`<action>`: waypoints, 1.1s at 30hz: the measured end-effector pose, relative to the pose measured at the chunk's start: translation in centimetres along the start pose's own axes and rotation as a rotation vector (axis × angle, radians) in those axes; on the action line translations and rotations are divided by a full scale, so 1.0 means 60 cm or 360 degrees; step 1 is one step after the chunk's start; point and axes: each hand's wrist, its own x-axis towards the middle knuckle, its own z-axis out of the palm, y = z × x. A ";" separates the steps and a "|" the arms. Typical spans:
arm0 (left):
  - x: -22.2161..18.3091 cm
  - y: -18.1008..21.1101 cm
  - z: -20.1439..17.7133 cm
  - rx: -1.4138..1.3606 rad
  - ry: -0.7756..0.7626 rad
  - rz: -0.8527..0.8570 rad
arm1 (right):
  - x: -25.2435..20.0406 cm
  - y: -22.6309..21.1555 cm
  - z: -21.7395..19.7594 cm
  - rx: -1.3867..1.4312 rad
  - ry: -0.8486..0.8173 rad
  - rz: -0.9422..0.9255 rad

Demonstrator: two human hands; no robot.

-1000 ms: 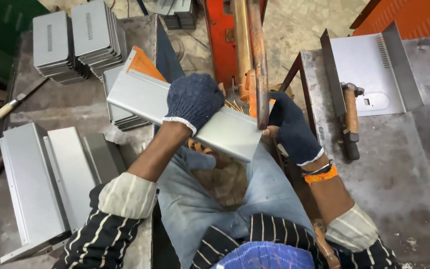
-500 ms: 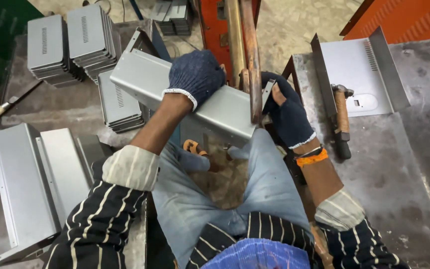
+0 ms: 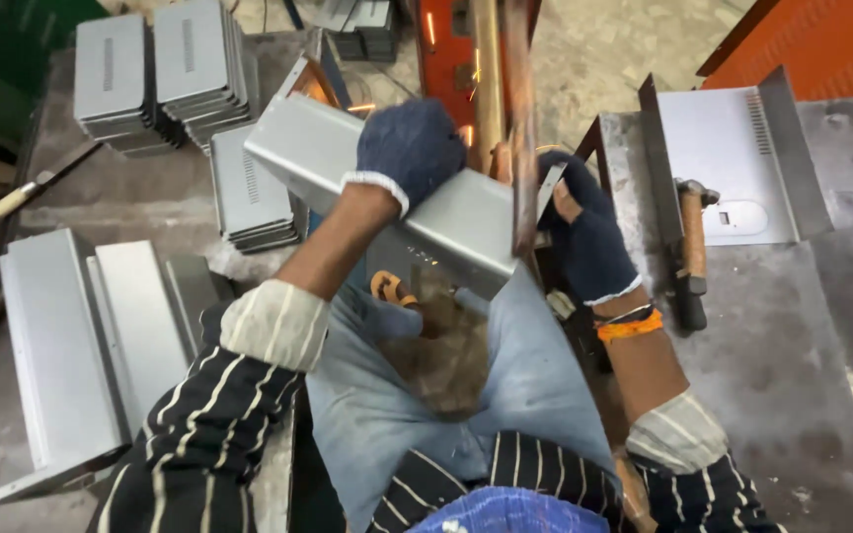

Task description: The person spot welds metal parts to assemble enclosures or boxes.

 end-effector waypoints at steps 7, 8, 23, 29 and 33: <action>-0.033 0.006 0.007 0.0069 -0.0125 0.0013 | -0.034 -0.001 0.023 0.0069 0.0001 -0.0016; -0.027 0.002 0.007 0.0111 -0.0136 -0.0007 | -0.021 -0.010 0.027 0.0074 0.0024 0.0022; -0.186 0.118 -0.050 -0.0129 -0.0029 -0.0160 | -0.086 0.040 -0.033 -0.0319 0.0081 -0.0390; -0.244 0.260 -0.026 -0.0584 -0.0178 0.0158 | -0.176 -0.023 -0.181 -0.0387 0.0480 -0.0357; -0.258 0.362 -0.029 -0.1062 -0.0461 0.0355 | -0.320 -0.124 -0.338 -0.0904 0.1008 -0.0567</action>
